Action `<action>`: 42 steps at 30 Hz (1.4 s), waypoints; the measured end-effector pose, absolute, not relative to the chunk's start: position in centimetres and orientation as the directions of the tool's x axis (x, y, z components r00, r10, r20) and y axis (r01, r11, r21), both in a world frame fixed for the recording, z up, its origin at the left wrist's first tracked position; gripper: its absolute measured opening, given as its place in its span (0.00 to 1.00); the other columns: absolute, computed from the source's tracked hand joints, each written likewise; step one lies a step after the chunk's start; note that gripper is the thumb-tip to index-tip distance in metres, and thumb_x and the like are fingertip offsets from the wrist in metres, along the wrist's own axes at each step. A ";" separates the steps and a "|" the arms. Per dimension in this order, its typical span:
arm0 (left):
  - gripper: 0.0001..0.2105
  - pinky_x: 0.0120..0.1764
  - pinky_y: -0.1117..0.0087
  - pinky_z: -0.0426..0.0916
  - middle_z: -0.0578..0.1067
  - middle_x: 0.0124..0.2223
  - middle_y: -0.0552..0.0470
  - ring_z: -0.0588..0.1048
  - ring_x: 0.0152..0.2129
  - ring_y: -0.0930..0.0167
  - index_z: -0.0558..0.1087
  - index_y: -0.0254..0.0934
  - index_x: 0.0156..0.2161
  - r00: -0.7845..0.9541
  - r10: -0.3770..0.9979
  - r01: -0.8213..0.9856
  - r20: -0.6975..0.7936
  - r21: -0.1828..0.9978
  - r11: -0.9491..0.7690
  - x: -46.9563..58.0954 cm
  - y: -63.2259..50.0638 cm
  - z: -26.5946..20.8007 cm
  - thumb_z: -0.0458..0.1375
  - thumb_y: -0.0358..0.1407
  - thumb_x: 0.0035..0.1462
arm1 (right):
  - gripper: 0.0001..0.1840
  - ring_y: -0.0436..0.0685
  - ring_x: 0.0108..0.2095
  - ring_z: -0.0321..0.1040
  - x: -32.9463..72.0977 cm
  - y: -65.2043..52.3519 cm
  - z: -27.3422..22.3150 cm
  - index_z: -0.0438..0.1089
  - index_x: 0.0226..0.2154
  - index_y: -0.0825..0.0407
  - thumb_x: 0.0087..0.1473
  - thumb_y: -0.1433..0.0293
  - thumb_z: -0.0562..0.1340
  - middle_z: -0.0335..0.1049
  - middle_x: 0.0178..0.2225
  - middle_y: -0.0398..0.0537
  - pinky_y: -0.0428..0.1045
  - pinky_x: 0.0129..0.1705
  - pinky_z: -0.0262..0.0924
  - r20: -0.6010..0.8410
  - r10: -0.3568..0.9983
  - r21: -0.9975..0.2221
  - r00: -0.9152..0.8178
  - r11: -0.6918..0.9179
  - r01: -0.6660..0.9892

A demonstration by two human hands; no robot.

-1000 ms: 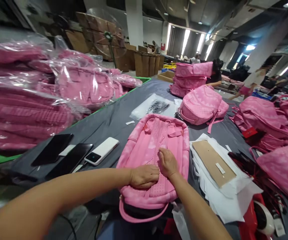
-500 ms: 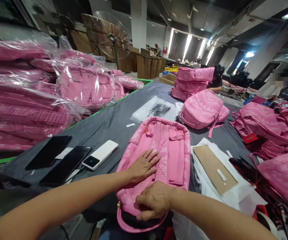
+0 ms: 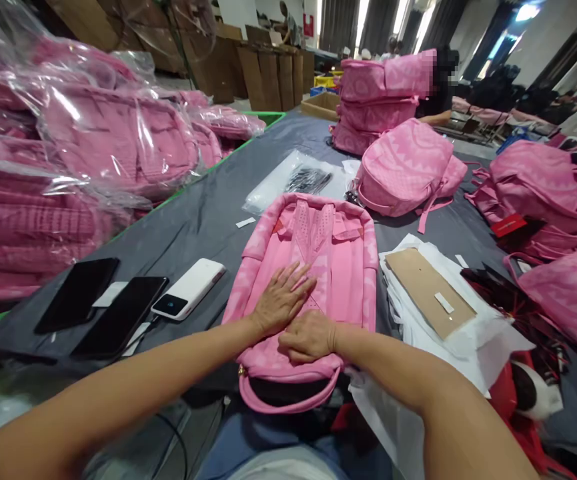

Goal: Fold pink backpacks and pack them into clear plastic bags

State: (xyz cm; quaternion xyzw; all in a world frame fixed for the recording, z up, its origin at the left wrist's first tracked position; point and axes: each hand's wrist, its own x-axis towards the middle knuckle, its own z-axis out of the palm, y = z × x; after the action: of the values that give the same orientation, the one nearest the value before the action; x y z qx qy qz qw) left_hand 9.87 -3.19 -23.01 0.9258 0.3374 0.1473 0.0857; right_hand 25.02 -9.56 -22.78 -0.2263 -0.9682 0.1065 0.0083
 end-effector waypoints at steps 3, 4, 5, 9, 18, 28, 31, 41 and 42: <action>0.24 0.69 0.45 0.44 0.55 0.73 0.53 0.49 0.71 0.58 0.58 0.51 0.70 0.782 0.596 0.552 0.183 0.241 -0.798 9.7 -5.7 -23.4 0.46 0.38 0.71 | 0.09 0.55 0.28 0.69 24.9 -12.1 -23.4 0.73 0.35 0.50 0.58 0.64 0.60 0.75 0.25 0.43 0.49 0.30 0.56 0.037 0.408 -0.195 -0.912 0.898 0.394; 0.24 0.68 0.44 0.45 0.55 0.73 0.54 0.50 0.71 0.57 0.57 0.53 0.70 0.780 0.599 0.554 0.181 0.246 -0.796 9.6 -6.6 -23.7 0.47 0.40 0.71 | 0.08 0.54 0.27 0.68 24.8 -13.0 -23.9 0.72 0.34 0.50 0.57 0.63 0.61 0.74 0.24 0.41 0.49 0.29 0.56 0.088 0.383 -0.191 -0.920 0.913 0.361; 0.24 0.68 0.43 0.45 0.55 0.73 0.55 0.50 0.70 0.57 0.56 0.54 0.70 0.771 0.610 0.562 0.186 0.252 -0.788 9.5 -7.5 -24.0 0.47 0.42 0.71 | 0.08 0.53 0.26 0.67 24.8 -13.9 -24.4 0.71 0.33 0.50 0.56 0.63 0.61 0.72 0.23 0.40 0.49 0.29 0.55 0.151 0.357 -0.180 -0.922 0.927 0.329; 0.25 0.67 0.44 0.47 0.55 0.73 0.56 0.50 0.70 0.57 0.52 0.56 0.71 0.736 0.628 0.569 0.252 0.270 -0.776 8.7 -9.8 -25.3 0.48 0.46 0.71 | 0.11 0.51 0.21 0.61 24.3 -16.9 -25.2 0.66 0.27 0.49 0.58 0.63 0.58 0.65 0.19 0.39 0.49 0.26 0.53 0.420 0.341 -0.053 -0.841 0.934 0.352; 0.41 0.64 0.34 0.47 0.52 0.74 0.43 0.50 0.69 0.41 0.49 0.50 0.72 0.867 0.496 0.437 0.044 0.413 -0.799 6.7 -10.8 -22.5 0.52 0.63 0.60 | 0.18 0.62 0.52 0.69 27.9 -9.6 -16.7 0.72 0.51 0.52 0.63 0.72 0.53 0.74 0.51 0.58 0.57 0.52 0.62 0.592 0.735 -0.028 -0.331 0.429 0.903; 0.28 0.64 0.49 0.54 0.66 0.68 0.40 0.61 0.65 0.52 0.66 0.39 0.66 0.624 0.760 0.610 0.182 0.495 -0.619 12.4 1.7 -17.2 0.44 0.51 0.69 | 0.30 0.63 0.72 0.42 29.7 -2.9 -21.6 0.55 0.69 0.59 0.69 0.69 0.45 0.44 0.72 0.60 0.64 0.68 0.46 0.097 0.982 0.067 -0.160 0.154 0.986; 0.32 0.68 0.47 0.43 0.46 0.75 0.42 0.42 0.72 0.53 0.55 0.39 0.71 0.533 0.822 0.698 0.202 0.443 -0.562 13.4 4.1 -20.7 0.49 0.50 0.67 | 0.29 0.62 0.71 0.46 29.6 -3.3 -21.6 0.56 0.68 0.58 0.69 0.68 0.45 0.48 0.71 0.60 0.64 0.68 0.47 0.110 0.977 0.079 -0.181 0.173 0.982; 0.33 0.68 0.41 0.42 0.51 0.73 0.36 0.47 0.71 0.48 0.59 0.36 0.70 0.580 0.805 0.729 0.129 0.360 -0.583 13.7 5.3 -20.1 0.47 0.54 0.67 | 0.30 0.64 0.70 0.49 30.0 -2.8 -22.9 0.58 0.67 0.61 0.66 0.72 0.46 0.53 0.69 0.62 0.65 0.69 0.45 0.167 0.971 -0.044 -0.169 0.178 0.983; 0.33 0.68 0.41 0.42 0.50 0.74 0.38 0.46 0.71 0.49 0.56 0.38 0.71 0.583 0.796 0.717 0.165 0.357 -0.599 14.2 5.0 -20.0 0.47 0.54 0.68 | 0.30 0.63 0.70 0.51 30.2 -2.7 -23.4 0.59 0.67 0.61 0.65 0.73 0.46 0.55 0.68 0.62 0.65 0.69 0.46 0.193 0.969 -0.094 -0.152 0.173 0.980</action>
State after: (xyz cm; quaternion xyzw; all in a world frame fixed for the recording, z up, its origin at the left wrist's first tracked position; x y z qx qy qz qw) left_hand 14.21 4.98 -20.00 0.8806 0.4293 0.1557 0.1268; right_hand 30.17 -2.69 -23.37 -0.6425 -0.7586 -0.0265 0.1047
